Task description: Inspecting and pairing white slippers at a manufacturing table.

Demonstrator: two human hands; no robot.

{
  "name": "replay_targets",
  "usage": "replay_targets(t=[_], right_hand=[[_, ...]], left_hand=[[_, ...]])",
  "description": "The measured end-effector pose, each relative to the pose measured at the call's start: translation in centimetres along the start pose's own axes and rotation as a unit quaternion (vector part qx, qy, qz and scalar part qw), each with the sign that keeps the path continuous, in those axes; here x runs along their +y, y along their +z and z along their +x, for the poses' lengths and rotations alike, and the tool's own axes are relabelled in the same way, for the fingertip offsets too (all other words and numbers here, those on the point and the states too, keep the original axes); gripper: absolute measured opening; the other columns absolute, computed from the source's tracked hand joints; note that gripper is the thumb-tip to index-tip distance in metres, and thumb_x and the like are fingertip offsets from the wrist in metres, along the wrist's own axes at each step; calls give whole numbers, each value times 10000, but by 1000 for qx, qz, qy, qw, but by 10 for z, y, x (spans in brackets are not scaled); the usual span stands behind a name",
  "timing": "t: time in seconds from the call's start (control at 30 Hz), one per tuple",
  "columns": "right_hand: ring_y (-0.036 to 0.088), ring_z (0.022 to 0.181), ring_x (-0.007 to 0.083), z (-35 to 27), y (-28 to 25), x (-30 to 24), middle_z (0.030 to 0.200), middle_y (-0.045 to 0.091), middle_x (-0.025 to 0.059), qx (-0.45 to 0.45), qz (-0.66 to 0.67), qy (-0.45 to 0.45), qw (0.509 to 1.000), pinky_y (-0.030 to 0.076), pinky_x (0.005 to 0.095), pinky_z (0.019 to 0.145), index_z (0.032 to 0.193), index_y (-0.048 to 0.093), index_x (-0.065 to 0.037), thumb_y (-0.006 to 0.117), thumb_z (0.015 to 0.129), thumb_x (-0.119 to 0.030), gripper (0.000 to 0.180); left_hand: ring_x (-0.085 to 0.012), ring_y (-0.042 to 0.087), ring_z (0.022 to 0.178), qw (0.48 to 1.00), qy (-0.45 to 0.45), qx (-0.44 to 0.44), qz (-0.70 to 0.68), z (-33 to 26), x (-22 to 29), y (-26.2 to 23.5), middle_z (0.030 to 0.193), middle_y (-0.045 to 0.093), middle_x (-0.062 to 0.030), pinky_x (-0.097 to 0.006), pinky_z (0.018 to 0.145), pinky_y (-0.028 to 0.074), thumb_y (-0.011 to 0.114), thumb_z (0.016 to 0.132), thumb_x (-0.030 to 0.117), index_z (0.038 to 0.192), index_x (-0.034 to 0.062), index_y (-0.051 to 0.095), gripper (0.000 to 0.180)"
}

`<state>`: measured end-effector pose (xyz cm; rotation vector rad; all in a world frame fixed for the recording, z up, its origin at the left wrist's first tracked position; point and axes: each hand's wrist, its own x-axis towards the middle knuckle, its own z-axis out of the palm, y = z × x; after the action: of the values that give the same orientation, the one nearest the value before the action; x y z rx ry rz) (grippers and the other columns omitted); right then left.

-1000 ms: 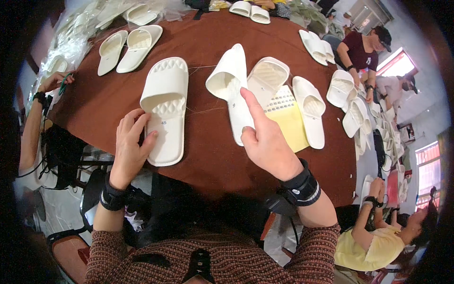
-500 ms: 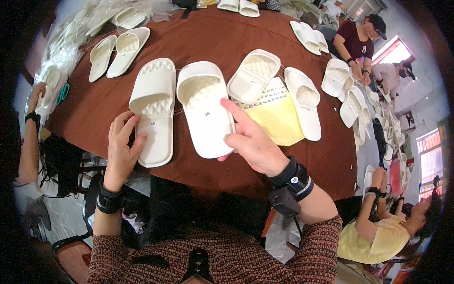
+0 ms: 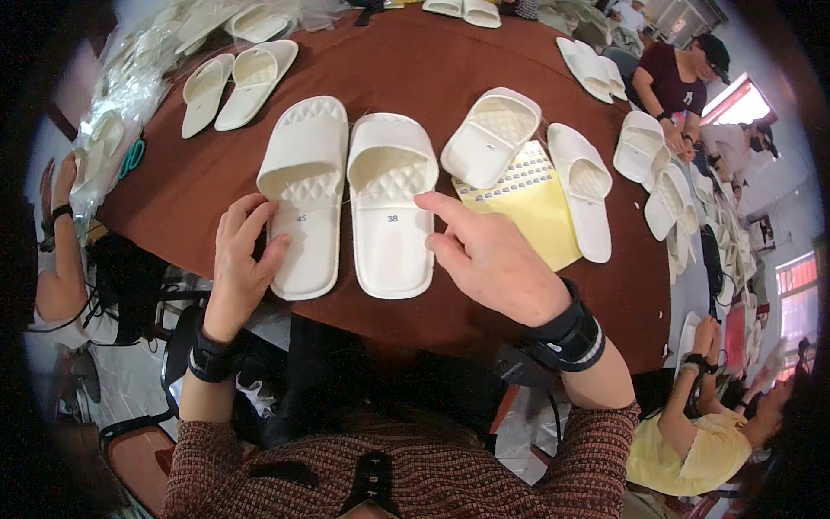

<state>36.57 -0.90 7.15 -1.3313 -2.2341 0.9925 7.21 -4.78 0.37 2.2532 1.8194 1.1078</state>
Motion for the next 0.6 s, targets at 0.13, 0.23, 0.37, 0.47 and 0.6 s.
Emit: replay_targets(t=[0.13,0.23,0.37,0.47,0.6], right_hand=[[630,737,320,9,5,-11,823,638,196,22,7,-76,997,496,366,695,1183,564,2,559,885,-82,310],[622,847,355,19,14,-16,913,642,204,34,5,-166,986,497,393,766,1159,574,11,541,888,-67,284],[583,993,368,31,22,-25,1038,625,197,17,-41,-239,970,475,416,864,1116,582,26,514,883,-39,251],[565,1043,334,38,27,-20,1089,619,156,-6,-40,-240,970,458,387,911,1148,591,4,516,864,1,293],[555,1004,341,45,41,-3,1033,609,171,18,-80,-301,950,443,412,897,1074,592,32,533,813,5,269]], left_hand=[[-336,507,1073,1000,-14,-12,-5,-1,0,-1,1193,543,-153,-408,947,406,650,791,88,1141,-5,594,367],[-330,506,1073,1000,-12,-17,-5,-1,1,-2,1194,540,-150,-406,949,404,647,791,79,1136,18,612,352],[-311,501,1067,999,-9,-30,-13,-1,4,-5,1197,526,-139,-399,942,401,635,798,64,1121,63,645,322],[-296,499,1040,1000,-3,-21,-8,-2,3,-4,1177,519,-131,-394,928,403,640,792,50,1110,71,656,318],[-290,499,1014,1000,8,-14,7,1,6,-4,1127,517,-131,-387,909,408,649,781,38,1088,66,663,308]])
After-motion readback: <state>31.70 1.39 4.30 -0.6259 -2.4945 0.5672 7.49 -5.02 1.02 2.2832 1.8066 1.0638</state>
